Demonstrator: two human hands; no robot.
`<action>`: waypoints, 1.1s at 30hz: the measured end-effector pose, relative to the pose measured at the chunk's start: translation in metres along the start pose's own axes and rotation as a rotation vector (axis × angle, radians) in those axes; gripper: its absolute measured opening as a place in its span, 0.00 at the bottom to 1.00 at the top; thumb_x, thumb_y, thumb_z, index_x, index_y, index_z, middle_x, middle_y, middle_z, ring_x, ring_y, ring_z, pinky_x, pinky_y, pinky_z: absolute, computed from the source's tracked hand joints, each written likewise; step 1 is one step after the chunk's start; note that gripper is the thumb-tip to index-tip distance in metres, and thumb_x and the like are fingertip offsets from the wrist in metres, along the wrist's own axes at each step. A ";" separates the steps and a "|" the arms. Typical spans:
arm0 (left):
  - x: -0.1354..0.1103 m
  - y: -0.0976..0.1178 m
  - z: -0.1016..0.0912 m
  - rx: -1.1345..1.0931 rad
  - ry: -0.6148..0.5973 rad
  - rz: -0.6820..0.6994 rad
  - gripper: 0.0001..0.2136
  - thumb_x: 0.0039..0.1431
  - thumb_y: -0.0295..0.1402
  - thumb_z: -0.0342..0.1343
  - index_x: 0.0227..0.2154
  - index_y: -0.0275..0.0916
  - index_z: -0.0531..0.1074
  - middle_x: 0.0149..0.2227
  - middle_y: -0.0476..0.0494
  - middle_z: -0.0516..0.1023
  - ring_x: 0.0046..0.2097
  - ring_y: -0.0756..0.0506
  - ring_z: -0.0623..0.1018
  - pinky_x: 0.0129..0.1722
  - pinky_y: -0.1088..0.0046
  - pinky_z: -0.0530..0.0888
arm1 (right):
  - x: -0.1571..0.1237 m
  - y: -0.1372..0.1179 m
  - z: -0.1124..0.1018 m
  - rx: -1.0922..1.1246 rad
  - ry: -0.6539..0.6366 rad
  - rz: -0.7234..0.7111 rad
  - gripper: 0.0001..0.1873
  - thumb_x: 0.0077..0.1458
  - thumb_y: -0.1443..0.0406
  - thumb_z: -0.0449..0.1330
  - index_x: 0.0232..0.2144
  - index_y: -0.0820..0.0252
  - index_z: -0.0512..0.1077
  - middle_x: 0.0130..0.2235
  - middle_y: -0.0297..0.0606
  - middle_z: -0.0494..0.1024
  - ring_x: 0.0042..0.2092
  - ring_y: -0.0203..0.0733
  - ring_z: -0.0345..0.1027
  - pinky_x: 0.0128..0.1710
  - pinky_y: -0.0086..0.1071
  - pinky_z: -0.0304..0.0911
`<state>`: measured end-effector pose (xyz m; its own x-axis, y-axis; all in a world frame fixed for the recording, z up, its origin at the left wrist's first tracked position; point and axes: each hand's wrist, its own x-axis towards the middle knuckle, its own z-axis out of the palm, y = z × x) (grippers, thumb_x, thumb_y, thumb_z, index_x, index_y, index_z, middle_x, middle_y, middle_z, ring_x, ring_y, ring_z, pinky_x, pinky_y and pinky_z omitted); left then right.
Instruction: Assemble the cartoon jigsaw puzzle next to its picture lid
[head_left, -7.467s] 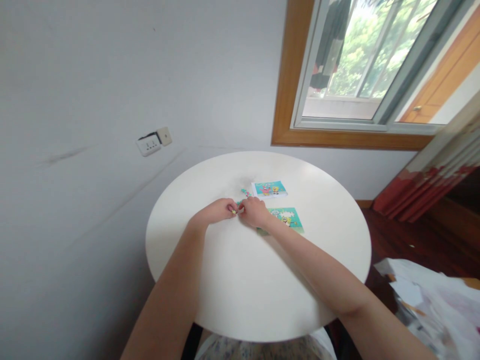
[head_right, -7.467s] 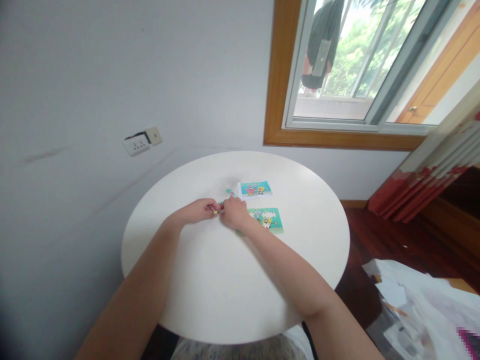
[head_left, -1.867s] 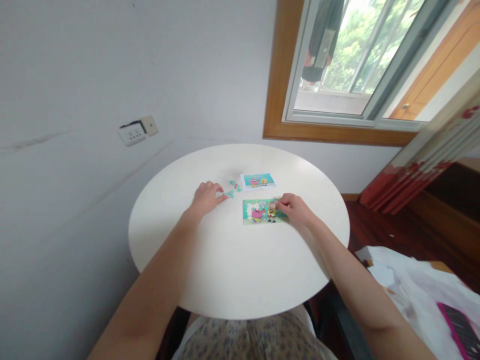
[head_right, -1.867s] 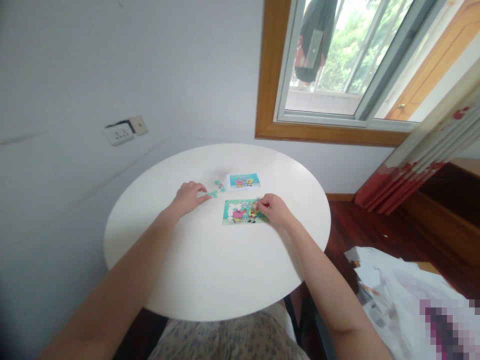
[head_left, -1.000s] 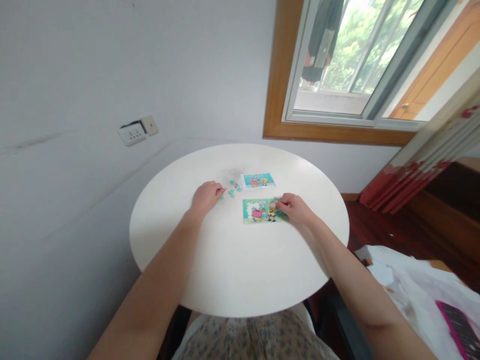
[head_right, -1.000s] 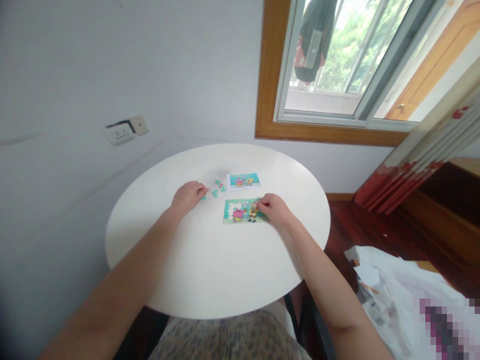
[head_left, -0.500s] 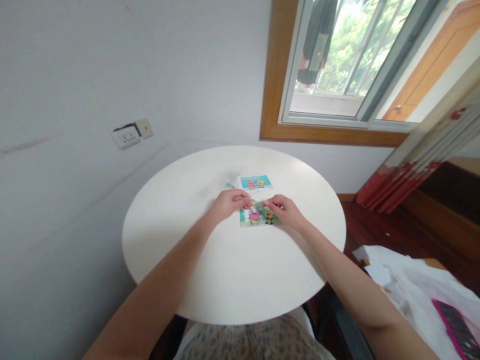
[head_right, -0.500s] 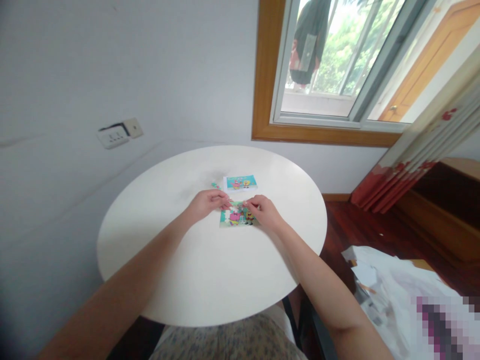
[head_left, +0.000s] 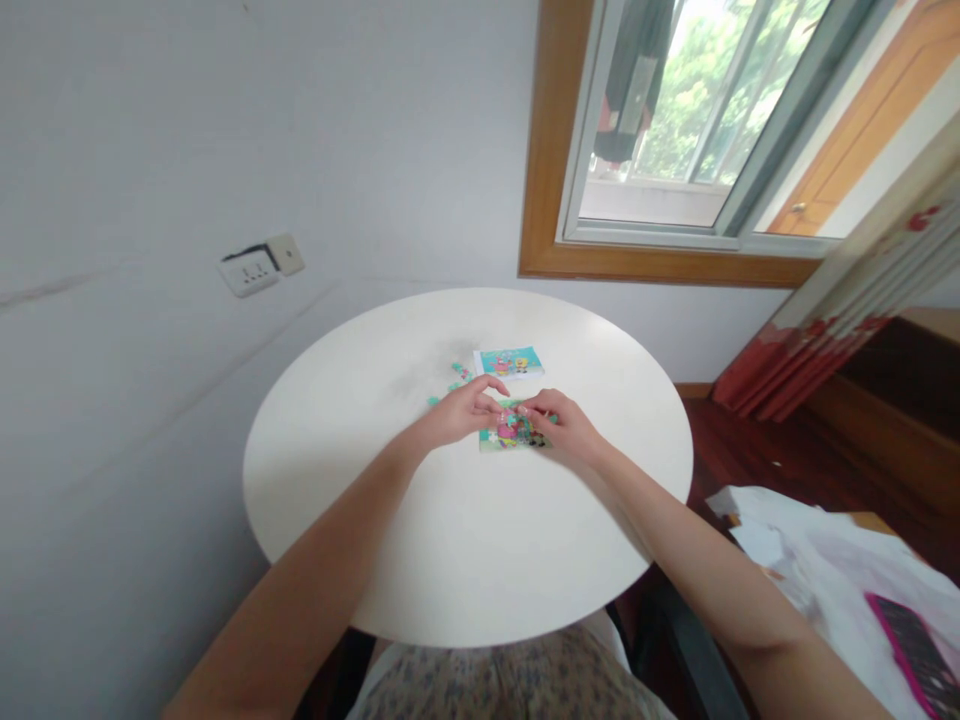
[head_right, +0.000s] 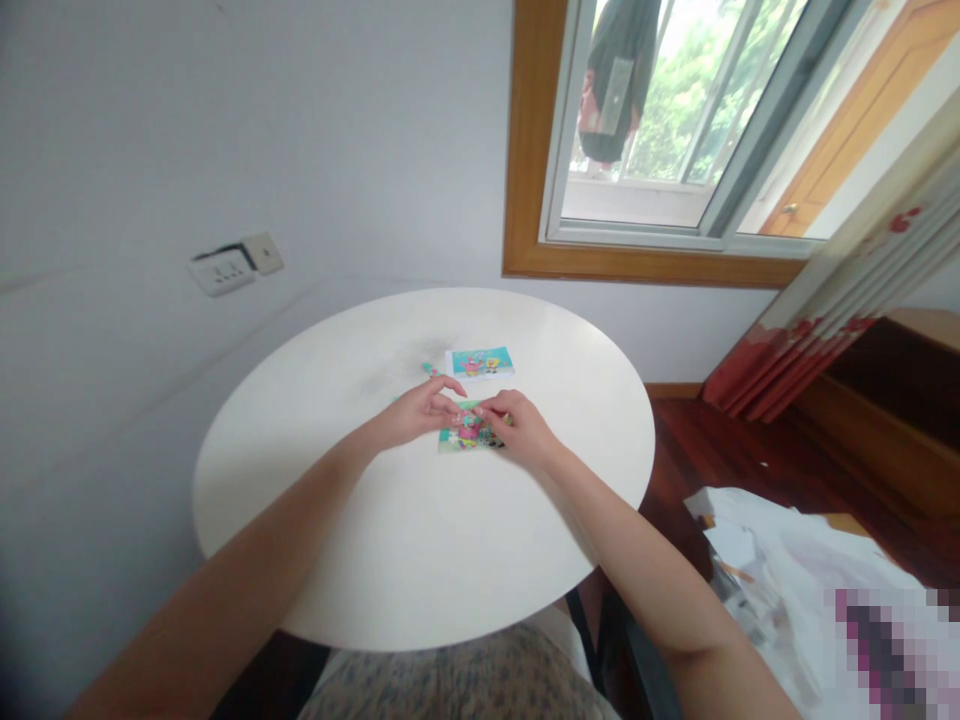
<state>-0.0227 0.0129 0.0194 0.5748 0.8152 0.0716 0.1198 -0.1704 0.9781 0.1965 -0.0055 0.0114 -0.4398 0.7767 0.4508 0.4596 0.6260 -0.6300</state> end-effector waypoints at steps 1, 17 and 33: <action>0.000 0.000 0.001 -0.011 -0.019 0.002 0.22 0.48 0.40 0.64 0.43 0.40 0.61 0.32 0.46 0.79 0.36 0.46 0.80 0.37 0.71 0.72 | 0.000 -0.001 0.001 0.007 -0.002 -0.002 0.14 0.60 0.60 0.53 0.34 0.58 0.77 0.27 0.36 0.72 0.33 0.38 0.63 0.38 0.32 0.57; 0.002 0.009 0.008 0.031 0.119 0.017 0.18 0.49 0.44 0.61 0.36 0.38 0.65 0.26 0.51 0.75 0.30 0.48 0.77 0.32 0.74 0.71 | -0.001 -0.007 0.009 0.373 0.054 0.280 0.14 0.50 0.54 0.61 0.28 0.61 0.73 0.26 0.33 0.71 0.29 0.34 0.61 0.31 0.29 0.56; 0.006 0.002 0.002 0.463 0.144 0.131 0.17 0.57 0.46 0.50 0.27 0.36 0.71 0.26 0.49 0.71 0.30 0.49 0.69 0.29 0.75 0.65 | -0.001 -0.001 0.013 0.419 0.088 0.307 0.18 0.49 0.51 0.61 0.30 0.61 0.75 0.28 0.35 0.72 0.30 0.36 0.62 0.31 0.30 0.58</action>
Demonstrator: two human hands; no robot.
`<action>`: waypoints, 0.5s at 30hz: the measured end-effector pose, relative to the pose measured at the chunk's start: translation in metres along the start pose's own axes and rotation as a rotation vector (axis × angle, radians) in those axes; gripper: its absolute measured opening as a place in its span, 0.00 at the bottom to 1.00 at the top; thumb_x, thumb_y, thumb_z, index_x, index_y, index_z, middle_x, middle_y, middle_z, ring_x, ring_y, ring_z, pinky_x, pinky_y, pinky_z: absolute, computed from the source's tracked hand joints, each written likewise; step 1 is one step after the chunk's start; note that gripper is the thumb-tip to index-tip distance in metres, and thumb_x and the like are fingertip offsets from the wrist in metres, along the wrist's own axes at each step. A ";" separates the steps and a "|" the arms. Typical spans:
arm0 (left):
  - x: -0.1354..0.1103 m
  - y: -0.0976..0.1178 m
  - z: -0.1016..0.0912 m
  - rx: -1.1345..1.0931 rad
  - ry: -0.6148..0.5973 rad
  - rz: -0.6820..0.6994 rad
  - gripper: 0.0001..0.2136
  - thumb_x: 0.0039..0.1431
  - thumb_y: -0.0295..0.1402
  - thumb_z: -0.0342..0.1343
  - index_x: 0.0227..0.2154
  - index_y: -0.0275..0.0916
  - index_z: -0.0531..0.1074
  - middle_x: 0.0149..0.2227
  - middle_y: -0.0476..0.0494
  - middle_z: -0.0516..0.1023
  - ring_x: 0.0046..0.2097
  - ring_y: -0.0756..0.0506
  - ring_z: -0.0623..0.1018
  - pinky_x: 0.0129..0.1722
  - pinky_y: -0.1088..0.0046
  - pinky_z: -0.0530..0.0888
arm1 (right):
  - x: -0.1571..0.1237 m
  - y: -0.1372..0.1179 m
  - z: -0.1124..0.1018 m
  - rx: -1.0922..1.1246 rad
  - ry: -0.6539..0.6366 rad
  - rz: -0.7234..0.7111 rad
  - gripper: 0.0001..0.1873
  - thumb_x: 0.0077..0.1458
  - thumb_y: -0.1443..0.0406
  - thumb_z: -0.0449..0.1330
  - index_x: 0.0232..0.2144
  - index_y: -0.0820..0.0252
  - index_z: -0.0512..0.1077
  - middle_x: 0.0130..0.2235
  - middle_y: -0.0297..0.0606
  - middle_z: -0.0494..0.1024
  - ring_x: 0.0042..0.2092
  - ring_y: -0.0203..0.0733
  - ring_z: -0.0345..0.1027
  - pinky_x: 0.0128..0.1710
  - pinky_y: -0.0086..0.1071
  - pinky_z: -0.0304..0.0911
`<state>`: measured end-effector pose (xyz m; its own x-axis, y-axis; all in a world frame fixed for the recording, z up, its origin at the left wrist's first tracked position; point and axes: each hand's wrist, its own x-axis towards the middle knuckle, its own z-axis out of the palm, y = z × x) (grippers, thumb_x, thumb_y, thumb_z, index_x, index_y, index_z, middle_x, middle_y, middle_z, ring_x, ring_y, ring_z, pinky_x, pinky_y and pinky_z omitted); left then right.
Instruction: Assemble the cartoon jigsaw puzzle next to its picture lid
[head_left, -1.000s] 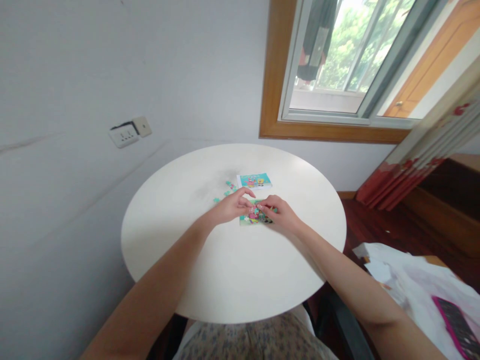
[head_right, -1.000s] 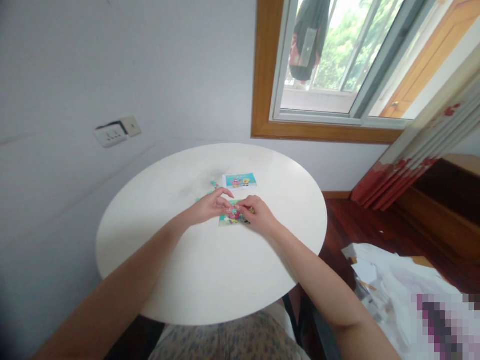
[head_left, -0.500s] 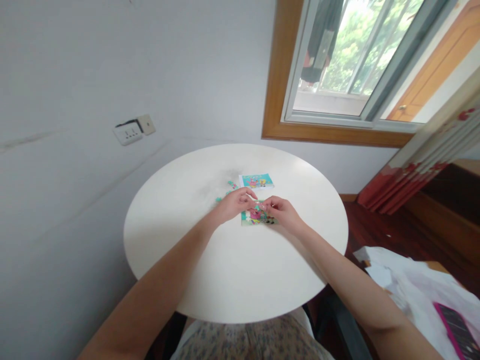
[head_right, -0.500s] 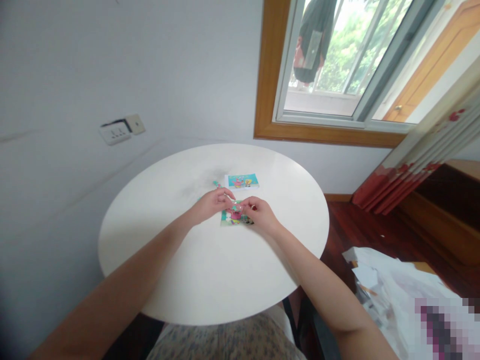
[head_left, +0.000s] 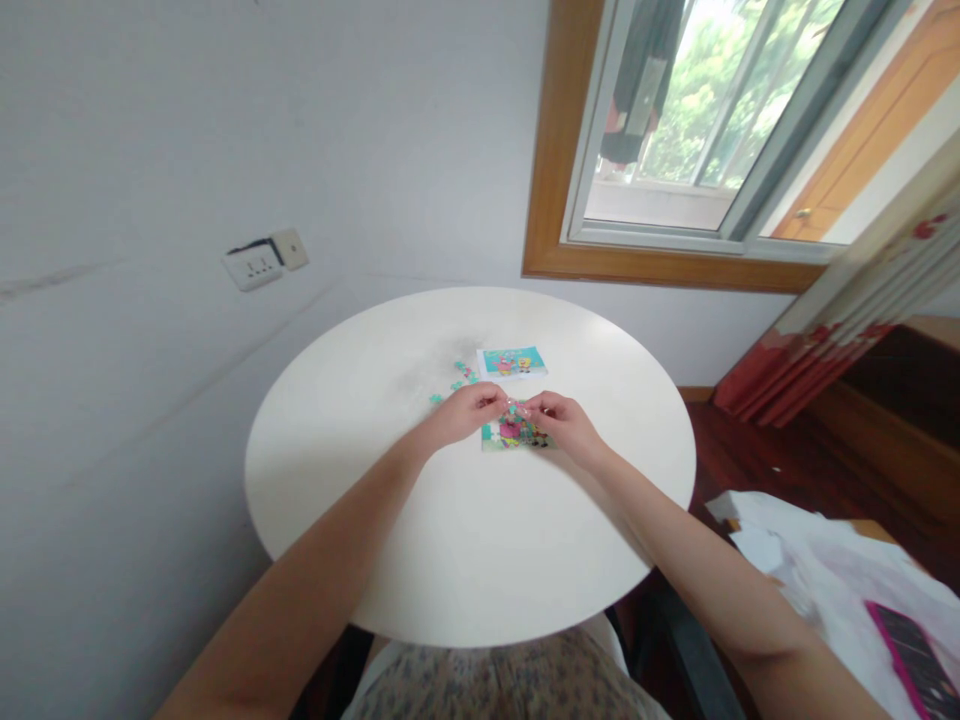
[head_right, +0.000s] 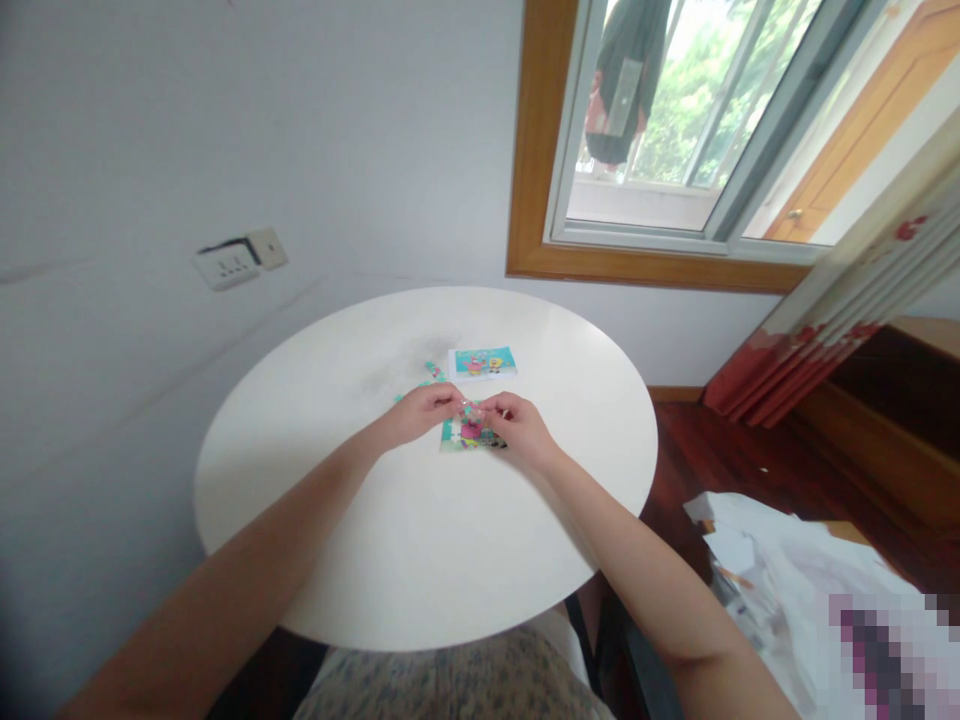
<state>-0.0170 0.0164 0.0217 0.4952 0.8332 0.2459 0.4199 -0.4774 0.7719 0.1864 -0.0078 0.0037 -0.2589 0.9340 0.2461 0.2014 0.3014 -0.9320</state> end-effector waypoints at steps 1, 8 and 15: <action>0.000 0.000 -0.002 0.030 0.005 0.000 0.17 0.57 0.46 0.50 0.26 0.36 0.72 0.26 0.49 0.70 0.30 0.49 0.69 0.29 0.75 0.65 | 0.000 0.000 -0.001 -0.041 -0.007 -0.020 0.17 0.50 0.52 0.60 0.30 0.60 0.76 0.28 0.35 0.72 0.31 0.36 0.62 0.32 0.30 0.58; -0.002 -0.009 -0.013 0.299 -0.053 0.144 0.15 0.58 0.43 0.51 0.25 0.38 0.75 0.28 0.45 0.73 0.36 0.45 0.71 0.41 0.69 0.66 | 0.001 -0.003 -0.003 -0.395 -0.016 -0.228 0.12 0.57 0.62 0.55 0.34 0.57 0.78 0.29 0.38 0.74 0.36 0.40 0.65 0.41 0.34 0.58; -0.007 -0.020 -0.011 0.425 -0.053 0.124 0.11 0.55 0.41 0.56 0.28 0.39 0.77 0.34 0.43 0.72 0.42 0.42 0.71 0.46 0.66 0.65 | -0.002 -0.002 -0.001 -0.593 -0.098 -0.305 0.11 0.56 0.67 0.55 0.36 0.57 0.79 0.33 0.39 0.77 0.38 0.41 0.66 0.42 0.34 0.57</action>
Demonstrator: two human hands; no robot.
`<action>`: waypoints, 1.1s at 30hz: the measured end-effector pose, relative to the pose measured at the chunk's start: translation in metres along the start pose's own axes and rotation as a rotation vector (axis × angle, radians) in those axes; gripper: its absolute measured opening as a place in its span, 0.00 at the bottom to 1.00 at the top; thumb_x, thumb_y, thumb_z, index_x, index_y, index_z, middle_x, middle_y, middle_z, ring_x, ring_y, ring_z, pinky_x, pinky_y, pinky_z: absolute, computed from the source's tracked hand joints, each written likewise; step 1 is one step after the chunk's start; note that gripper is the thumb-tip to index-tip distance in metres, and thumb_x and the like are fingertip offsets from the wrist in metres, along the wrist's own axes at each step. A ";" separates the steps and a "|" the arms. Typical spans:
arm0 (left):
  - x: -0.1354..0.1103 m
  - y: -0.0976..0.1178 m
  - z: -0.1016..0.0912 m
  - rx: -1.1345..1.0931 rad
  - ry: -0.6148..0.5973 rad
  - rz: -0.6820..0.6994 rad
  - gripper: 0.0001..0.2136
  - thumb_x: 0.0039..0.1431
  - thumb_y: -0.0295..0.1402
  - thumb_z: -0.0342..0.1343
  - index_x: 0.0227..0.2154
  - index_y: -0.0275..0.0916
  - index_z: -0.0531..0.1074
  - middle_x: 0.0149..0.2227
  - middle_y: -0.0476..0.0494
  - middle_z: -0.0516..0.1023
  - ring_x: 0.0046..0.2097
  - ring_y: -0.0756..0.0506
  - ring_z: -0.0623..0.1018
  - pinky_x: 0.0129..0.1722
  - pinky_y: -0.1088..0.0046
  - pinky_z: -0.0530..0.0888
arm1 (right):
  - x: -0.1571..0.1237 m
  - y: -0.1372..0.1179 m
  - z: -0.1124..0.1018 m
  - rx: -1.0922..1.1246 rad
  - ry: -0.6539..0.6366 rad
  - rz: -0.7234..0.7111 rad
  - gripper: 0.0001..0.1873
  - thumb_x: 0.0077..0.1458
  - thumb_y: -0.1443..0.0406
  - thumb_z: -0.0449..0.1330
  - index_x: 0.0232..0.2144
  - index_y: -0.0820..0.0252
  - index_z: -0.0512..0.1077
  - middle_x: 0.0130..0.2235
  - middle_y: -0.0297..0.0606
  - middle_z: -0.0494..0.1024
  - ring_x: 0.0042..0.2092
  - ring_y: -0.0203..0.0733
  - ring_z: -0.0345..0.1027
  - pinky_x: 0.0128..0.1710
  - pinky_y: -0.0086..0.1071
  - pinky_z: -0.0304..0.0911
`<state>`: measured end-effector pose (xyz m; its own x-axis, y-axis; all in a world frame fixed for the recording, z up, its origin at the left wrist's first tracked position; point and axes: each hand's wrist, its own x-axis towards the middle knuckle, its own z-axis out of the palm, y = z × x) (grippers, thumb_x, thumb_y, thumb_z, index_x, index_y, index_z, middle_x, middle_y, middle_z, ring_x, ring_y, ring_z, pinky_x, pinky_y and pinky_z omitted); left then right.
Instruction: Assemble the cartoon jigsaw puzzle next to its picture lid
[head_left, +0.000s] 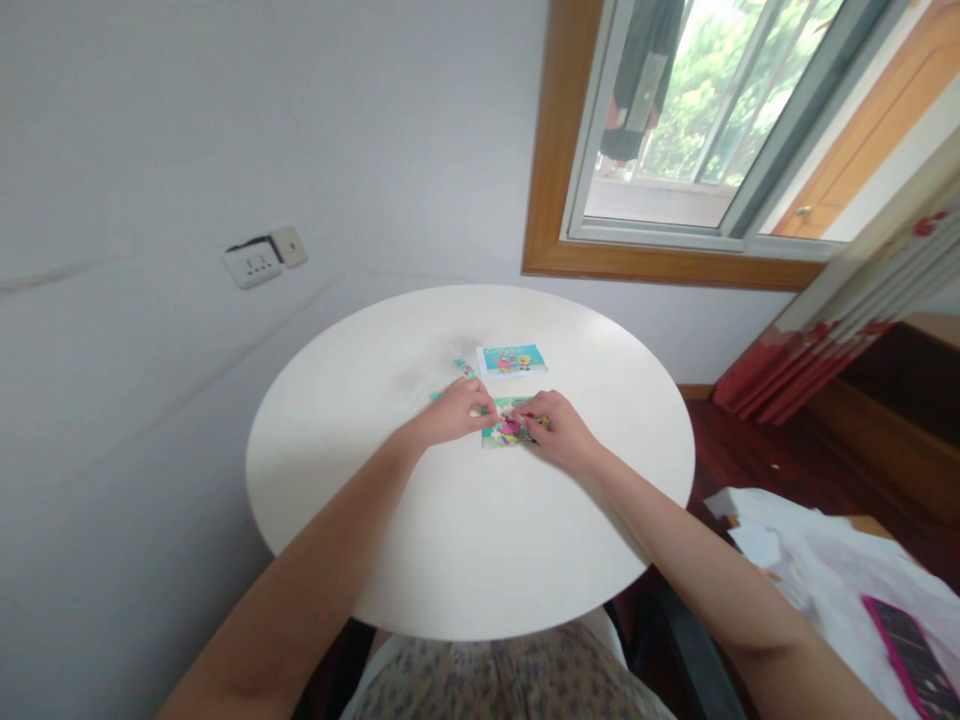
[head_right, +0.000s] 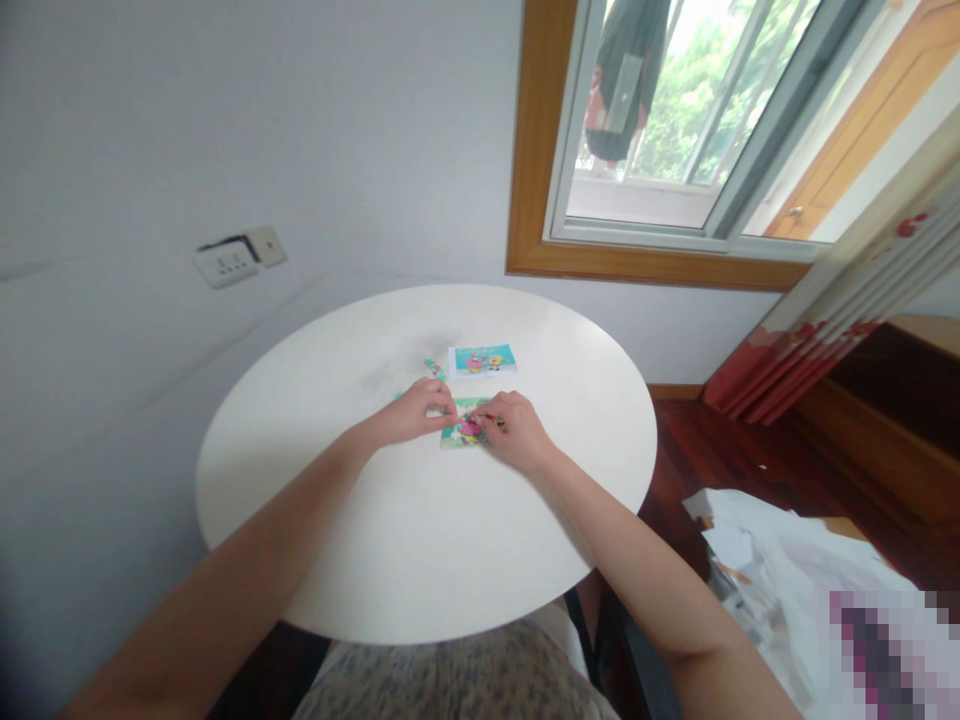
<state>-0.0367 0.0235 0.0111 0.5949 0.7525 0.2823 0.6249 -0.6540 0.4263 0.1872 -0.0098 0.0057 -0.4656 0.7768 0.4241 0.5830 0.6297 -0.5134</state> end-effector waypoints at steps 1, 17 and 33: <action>0.000 0.000 0.000 0.002 -0.003 -0.006 0.10 0.54 0.40 0.56 0.28 0.39 0.77 0.34 0.43 0.72 0.42 0.42 0.70 0.47 0.66 0.65 | 0.000 0.000 0.000 -0.018 -0.007 -0.005 0.11 0.56 0.67 0.56 0.36 0.57 0.79 0.33 0.40 0.77 0.38 0.41 0.66 0.42 0.34 0.56; -0.002 -0.006 0.002 0.035 -0.024 -0.020 0.08 0.56 0.38 0.55 0.30 0.41 0.76 0.36 0.45 0.71 0.43 0.43 0.69 0.49 0.65 0.63 | -0.001 0.000 0.001 -0.085 -0.036 -0.061 0.11 0.56 0.69 0.56 0.35 0.56 0.79 0.31 0.37 0.77 0.36 0.38 0.64 0.42 0.33 0.55; -0.002 -0.021 0.007 0.059 0.006 -0.006 0.11 0.57 0.42 0.54 0.32 0.40 0.76 0.35 0.44 0.71 0.43 0.42 0.69 0.49 0.64 0.64 | -0.002 0.002 0.001 -0.108 -0.043 -0.051 0.11 0.57 0.68 0.56 0.36 0.56 0.79 0.32 0.38 0.76 0.37 0.39 0.64 0.42 0.32 0.55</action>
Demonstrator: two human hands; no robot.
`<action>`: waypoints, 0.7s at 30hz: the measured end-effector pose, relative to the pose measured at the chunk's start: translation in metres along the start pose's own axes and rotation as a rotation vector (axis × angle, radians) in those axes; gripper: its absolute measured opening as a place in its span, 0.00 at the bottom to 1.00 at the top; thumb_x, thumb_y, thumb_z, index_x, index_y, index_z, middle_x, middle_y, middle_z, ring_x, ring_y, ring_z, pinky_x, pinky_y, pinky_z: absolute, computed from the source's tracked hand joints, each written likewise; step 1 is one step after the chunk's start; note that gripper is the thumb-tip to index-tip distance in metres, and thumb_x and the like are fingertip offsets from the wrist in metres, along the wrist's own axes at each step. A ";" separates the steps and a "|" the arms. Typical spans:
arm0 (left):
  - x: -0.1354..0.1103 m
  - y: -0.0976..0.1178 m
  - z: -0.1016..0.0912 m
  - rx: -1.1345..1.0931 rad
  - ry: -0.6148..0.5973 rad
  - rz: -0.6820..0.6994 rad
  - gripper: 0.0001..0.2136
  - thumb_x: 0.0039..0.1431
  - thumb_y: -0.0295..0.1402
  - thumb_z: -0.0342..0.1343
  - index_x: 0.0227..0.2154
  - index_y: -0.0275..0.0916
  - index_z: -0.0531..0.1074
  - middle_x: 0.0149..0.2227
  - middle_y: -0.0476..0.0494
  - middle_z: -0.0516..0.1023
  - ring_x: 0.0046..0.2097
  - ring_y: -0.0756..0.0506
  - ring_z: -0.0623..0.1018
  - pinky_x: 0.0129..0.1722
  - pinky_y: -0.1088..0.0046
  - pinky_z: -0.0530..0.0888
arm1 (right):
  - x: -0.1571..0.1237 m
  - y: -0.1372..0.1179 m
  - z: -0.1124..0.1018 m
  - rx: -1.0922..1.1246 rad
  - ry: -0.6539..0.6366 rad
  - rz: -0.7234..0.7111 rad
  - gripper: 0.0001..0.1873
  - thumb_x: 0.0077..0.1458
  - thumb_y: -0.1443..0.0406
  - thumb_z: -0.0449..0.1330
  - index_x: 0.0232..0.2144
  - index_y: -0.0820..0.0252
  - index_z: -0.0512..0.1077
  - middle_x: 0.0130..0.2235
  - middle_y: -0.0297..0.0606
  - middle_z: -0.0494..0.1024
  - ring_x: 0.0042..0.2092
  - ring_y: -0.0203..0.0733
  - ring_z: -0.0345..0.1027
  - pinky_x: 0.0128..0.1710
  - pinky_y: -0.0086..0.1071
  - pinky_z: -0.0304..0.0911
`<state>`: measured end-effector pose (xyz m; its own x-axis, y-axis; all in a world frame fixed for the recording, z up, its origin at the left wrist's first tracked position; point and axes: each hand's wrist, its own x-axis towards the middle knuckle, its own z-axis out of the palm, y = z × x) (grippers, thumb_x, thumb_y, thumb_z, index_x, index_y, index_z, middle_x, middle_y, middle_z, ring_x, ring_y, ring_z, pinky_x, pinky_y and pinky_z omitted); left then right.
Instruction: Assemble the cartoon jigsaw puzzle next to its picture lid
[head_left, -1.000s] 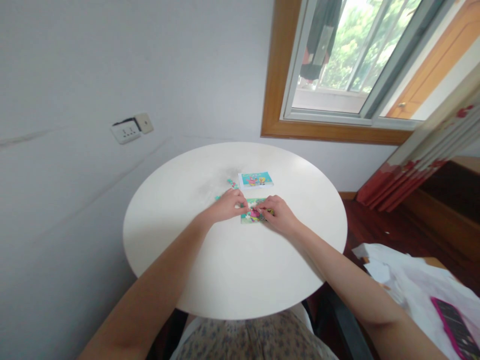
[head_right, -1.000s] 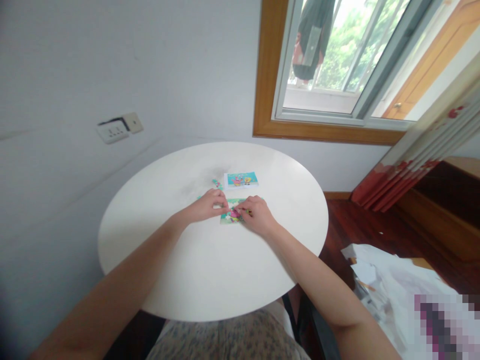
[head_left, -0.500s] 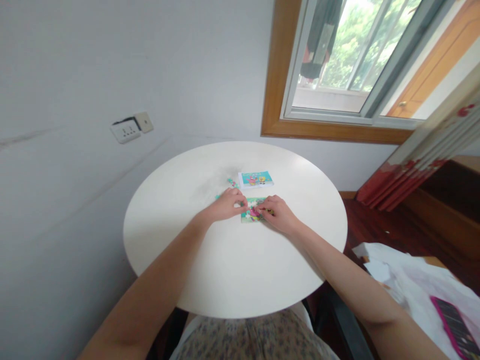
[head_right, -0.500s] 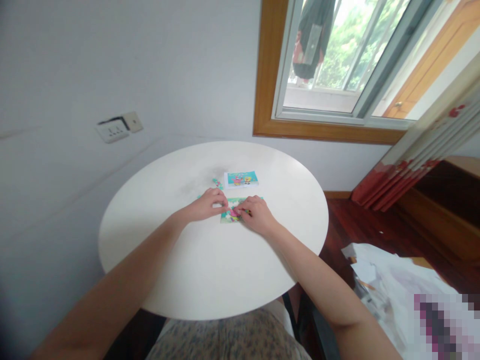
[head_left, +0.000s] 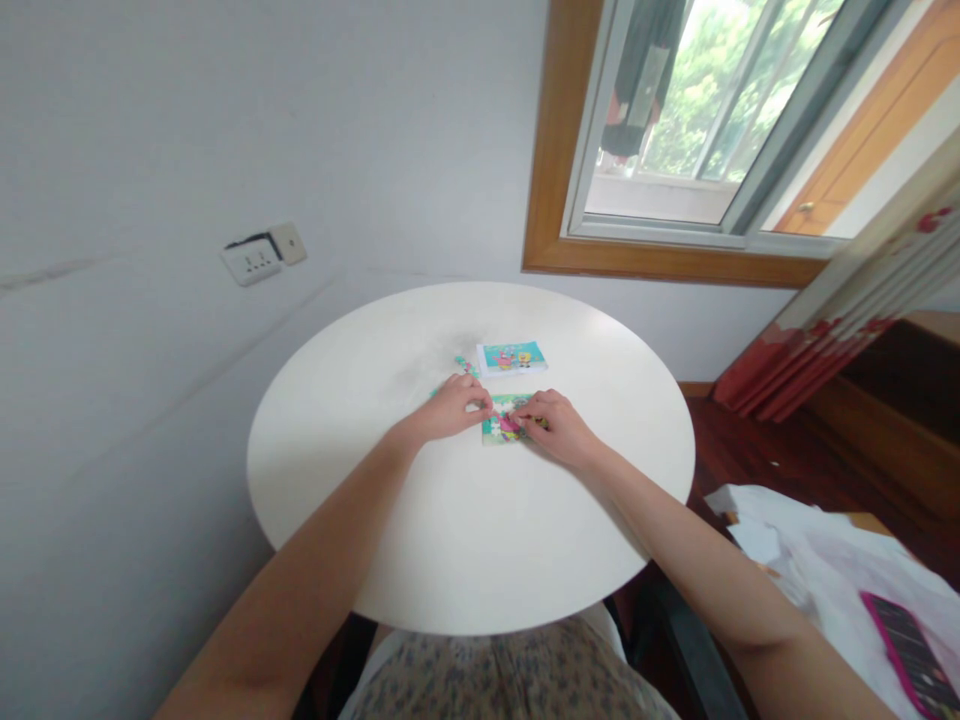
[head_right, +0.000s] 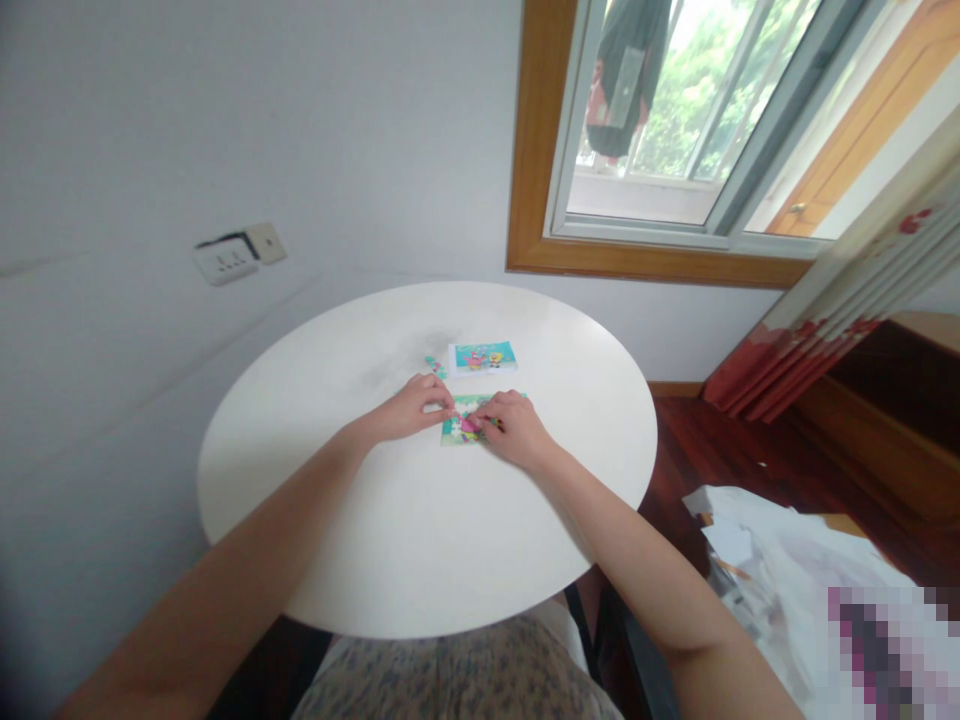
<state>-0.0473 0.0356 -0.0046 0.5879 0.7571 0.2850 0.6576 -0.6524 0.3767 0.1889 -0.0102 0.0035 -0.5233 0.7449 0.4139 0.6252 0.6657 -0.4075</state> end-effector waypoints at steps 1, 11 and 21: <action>0.000 0.001 0.000 0.001 -0.002 -0.001 0.11 0.57 0.42 0.55 0.32 0.40 0.76 0.35 0.44 0.71 0.43 0.42 0.69 0.49 0.63 0.64 | 0.000 0.000 0.000 0.000 -0.001 0.000 0.11 0.57 0.68 0.56 0.36 0.56 0.79 0.32 0.38 0.76 0.37 0.39 0.64 0.42 0.32 0.55; 0.001 0.004 -0.001 0.018 0.010 -0.006 0.09 0.57 0.38 0.55 0.31 0.39 0.76 0.34 0.43 0.72 0.43 0.42 0.70 0.48 0.64 0.64 | 0.000 0.002 0.001 0.001 -0.022 -0.001 0.11 0.57 0.67 0.55 0.36 0.56 0.79 0.32 0.38 0.76 0.37 0.39 0.64 0.42 0.33 0.54; 0.001 0.006 0.003 0.060 0.017 -0.020 0.10 0.59 0.38 0.52 0.31 0.40 0.75 0.34 0.44 0.70 0.42 0.42 0.69 0.47 0.64 0.64 | -0.001 0.002 0.004 -0.046 -0.038 -0.004 0.11 0.58 0.66 0.55 0.36 0.56 0.78 0.32 0.38 0.75 0.37 0.39 0.63 0.42 0.32 0.53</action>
<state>-0.0411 0.0324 -0.0051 0.5661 0.7704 0.2933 0.6968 -0.6373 0.3292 0.1887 -0.0093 -0.0006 -0.5473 0.7438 0.3837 0.6483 0.6667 -0.3678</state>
